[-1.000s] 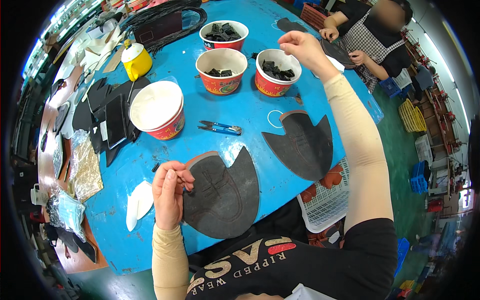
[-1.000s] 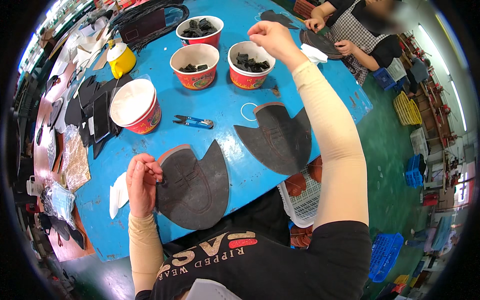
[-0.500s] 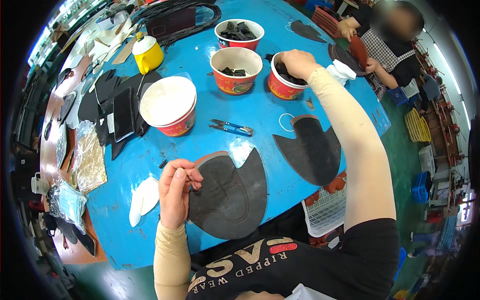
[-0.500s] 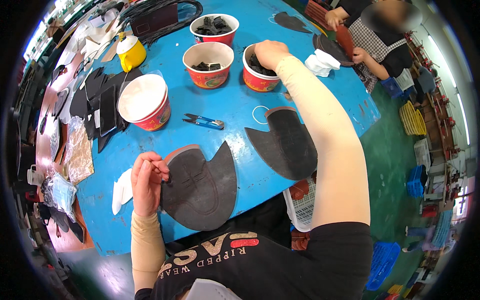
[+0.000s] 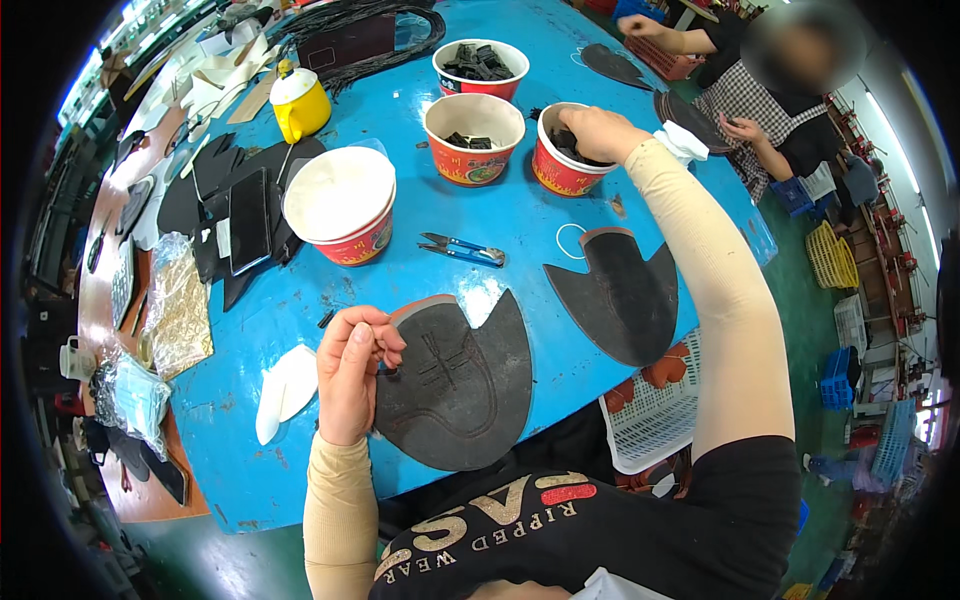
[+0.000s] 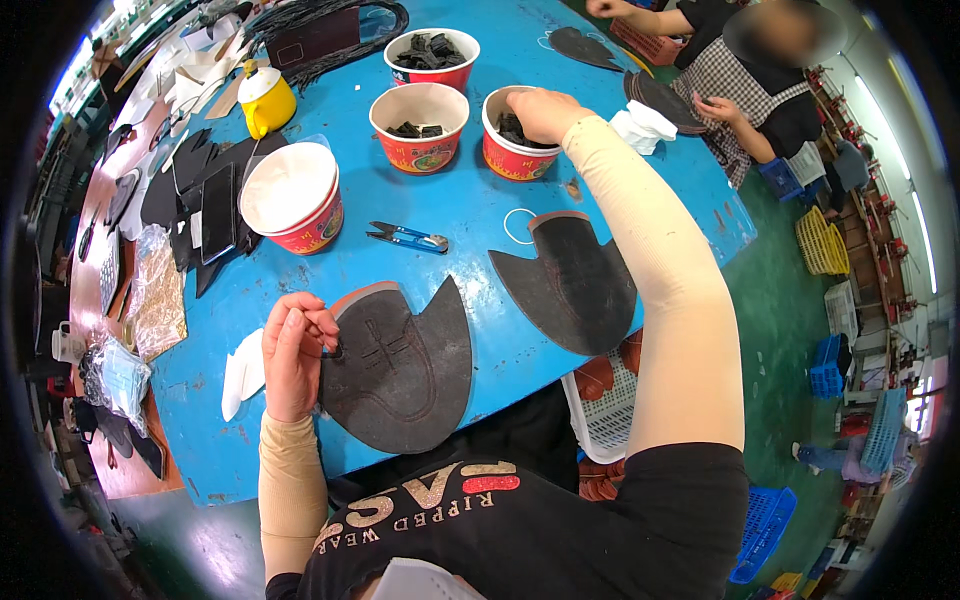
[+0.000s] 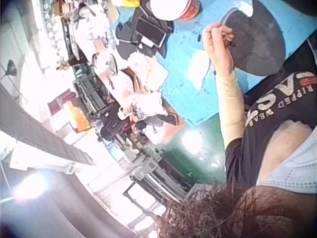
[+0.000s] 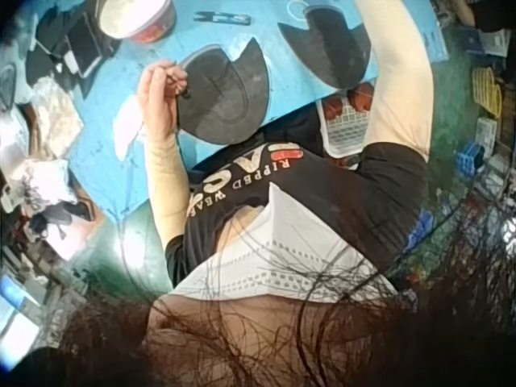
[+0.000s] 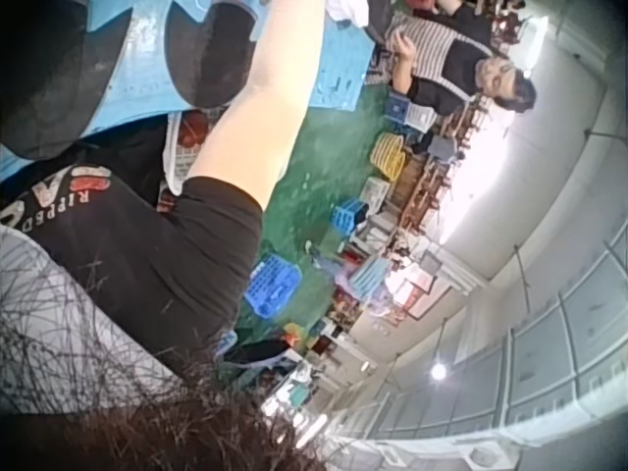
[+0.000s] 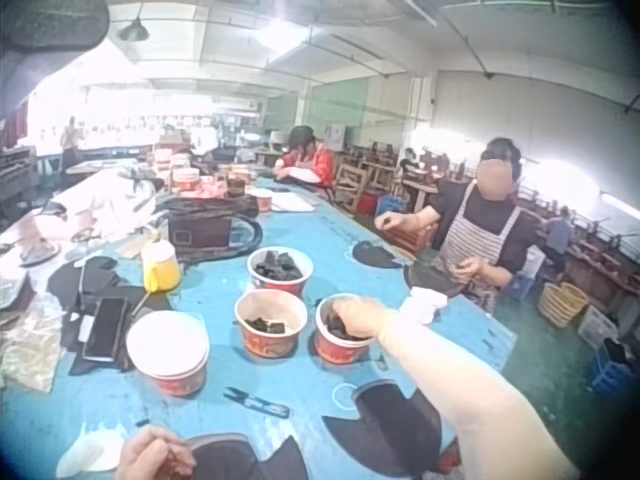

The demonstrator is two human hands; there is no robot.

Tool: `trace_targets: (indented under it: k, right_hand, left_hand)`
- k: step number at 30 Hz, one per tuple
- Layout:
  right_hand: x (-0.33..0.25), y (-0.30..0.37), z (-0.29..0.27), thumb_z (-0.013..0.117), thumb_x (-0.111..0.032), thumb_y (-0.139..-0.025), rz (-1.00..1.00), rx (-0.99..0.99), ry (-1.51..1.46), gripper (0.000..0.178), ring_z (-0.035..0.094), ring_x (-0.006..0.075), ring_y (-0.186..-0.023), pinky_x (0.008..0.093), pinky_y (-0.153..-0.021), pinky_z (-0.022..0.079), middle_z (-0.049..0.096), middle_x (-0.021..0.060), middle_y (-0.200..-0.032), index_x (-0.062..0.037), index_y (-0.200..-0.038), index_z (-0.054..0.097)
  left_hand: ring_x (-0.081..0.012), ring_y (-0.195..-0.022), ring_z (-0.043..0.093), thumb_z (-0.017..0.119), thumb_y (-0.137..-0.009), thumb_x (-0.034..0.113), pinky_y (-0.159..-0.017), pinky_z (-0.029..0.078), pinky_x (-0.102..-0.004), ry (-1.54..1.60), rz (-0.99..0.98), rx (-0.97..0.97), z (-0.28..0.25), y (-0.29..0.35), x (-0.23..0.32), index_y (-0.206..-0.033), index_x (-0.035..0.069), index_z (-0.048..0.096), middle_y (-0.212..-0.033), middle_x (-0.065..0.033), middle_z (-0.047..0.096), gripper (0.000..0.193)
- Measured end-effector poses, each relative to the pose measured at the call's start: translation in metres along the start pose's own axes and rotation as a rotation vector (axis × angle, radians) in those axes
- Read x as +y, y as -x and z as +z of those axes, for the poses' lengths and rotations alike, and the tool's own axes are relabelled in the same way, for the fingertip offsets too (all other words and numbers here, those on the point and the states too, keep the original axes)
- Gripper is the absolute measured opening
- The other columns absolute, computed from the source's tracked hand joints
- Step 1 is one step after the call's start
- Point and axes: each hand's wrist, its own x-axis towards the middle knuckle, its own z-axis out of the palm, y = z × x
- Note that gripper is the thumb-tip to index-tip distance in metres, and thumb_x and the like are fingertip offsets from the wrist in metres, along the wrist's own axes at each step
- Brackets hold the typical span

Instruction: The person takes ribbed inserts from containers and attaches them into slots on a shoe upper piece by hand and with snips. The person turns over and presses the shoe upper piece before attaching additional inserts by hand.

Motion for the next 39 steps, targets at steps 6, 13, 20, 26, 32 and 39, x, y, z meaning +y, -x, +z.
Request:
trace_targets:
  k: [6,13,20,26,32,39]
  right_hand:
    - [-0.004,-0.010,-0.003,0.050,0.003,-0.078,0.083,-0.244,0.084,0.034,0.061,0.0342,-0.105,0.0427,-0.086,0.050,0.063,0.0215,-0.111,-0.0027,-0.109,0.063]
    - [0.007,-0.012,0.001,0.052,-0.001,-0.080,-0.019,-0.145,-0.011,0.029,0.061,0.0356,-0.104,0.0434,-0.085,0.050,0.063,0.0230,-0.110,-0.0021,-0.109,0.060]
    - [0.025,-0.006,-0.016,0.059,-0.010,-0.082,-0.037,-0.072,-0.196,0.029,0.062,0.0333,-0.098,0.0396,-0.084,0.050,0.065,0.0203,-0.108,-0.0035,-0.110,0.063]
    - [0.036,0.009,-0.016,0.053,-0.010,-0.083,0.018,0.060,-0.420,0.024,0.067,0.0266,-0.081,0.0369,-0.074,0.052,0.068,0.0172,-0.094,-0.0041,-0.100,0.069]
    - [0.046,0.031,-0.005,0.053,-0.011,-0.089,0.194,0.131,-0.950,0.024,0.066,0.0149,-0.078,0.0297,-0.068,0.053,0.067,0.0090,-0.092,-0.0025,-0.107,0.066]
    - [0.051,0.053,-0.007,0.054,-0.014,-0.095,0.260,0.154,-1.467,0.025,0.066,0.0170,-0.086,0.0282,-0.076,0.055,0.064,0.0083,-0.101,0.0004,-0.115,0.059]
  left_hand:
    - [-0.0102,-0.073,0.053,0.046,-0.099,0.025,-0.067,0.043,-0.0229,0.016,-0.003,0.013,-0.001,0.000,-0.001,-0.106,0.002,0.054,-0.083,-0.0058,0.059,0.025]
    - [-0.0100,-0.073,0.053,0.045,-0.100,0.025,-0.067,0.043,-0.0230,0.011,-0.005,-0.013,-0.002,-0.002,-0.002,-0.107,0.002,0.054,-0.083,-0.0057,0.060,0.025]
    - [-0.0097,-0.072,0.053,0.045,-0.100,0.024,-0.066,0.043,-0.0225,0.004,0.001,-0.012,-0.001,-0.003,-0.003,-0.107,0.002,0.054,-0.083,-0.0057,0.060,0.025]
    - [-0.0094,-0.072,0.053,0.044,-0.100,0.023,-0.066,0.043,-0.0224,-0.008,-0.006,-0.020,0.000,-0.002,-0.002,-0.106,0.003,0.055,-0.083,-0.0053,0.060,0.024]
    - [-0.0092,-0.072,0.053,0.045,-0.100,0.023,-0.066,0.043,-0.0223,-0.010,-0.005,-0.024,-0.001,-0.003,-0.002,-0.106,0.003,0.055,-0.083,-0.0051,0.060,0.024]
    - [-0.0095,-0.072,0.053,0.045,-0.099,0.024,-0.066,0.043,-0.0224,-0.023,-0.020,-0.029,0.001,-0.002,-0.003,-0.107,0.003,0.054,-0.083,-0.0050,0.060,0.024]
